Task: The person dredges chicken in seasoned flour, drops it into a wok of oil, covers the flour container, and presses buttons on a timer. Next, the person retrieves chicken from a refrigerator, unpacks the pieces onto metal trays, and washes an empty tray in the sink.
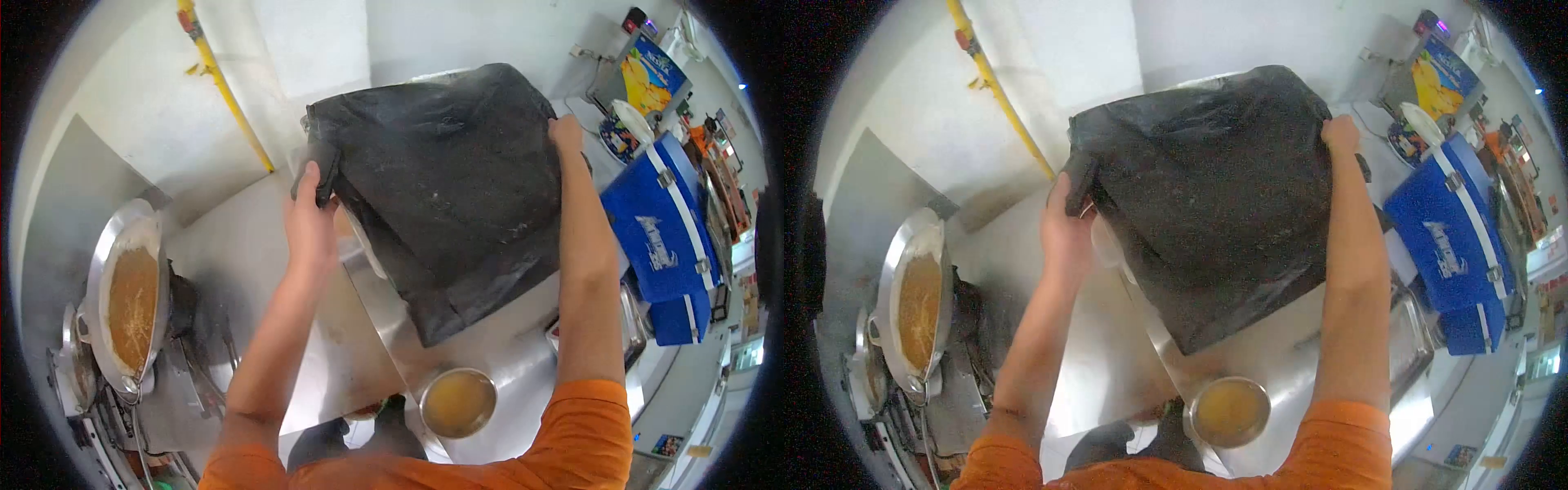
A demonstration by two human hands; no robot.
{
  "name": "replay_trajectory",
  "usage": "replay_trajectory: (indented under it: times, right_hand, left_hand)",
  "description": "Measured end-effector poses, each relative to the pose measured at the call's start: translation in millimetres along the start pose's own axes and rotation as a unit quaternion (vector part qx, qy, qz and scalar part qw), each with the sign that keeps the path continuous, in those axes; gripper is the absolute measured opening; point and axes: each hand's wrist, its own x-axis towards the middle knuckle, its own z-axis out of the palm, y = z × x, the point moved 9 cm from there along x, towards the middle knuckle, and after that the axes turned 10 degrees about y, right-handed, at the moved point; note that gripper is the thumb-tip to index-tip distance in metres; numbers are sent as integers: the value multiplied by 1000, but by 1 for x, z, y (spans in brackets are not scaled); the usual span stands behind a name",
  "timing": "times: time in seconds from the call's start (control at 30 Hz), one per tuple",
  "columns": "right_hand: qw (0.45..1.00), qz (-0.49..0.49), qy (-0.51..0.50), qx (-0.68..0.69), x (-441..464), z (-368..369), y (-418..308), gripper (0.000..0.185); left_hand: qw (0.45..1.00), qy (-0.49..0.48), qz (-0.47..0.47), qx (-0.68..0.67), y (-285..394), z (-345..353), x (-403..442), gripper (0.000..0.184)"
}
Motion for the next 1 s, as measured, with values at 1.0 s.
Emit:
replay_trajectory:
  times: [1.0]
  right_hand:
    - [937, -265, -8, 226, -66, 80, -390, 30]
  left_hand:
    - [938, -68, 30, 339, 48, -20, 147, 73]
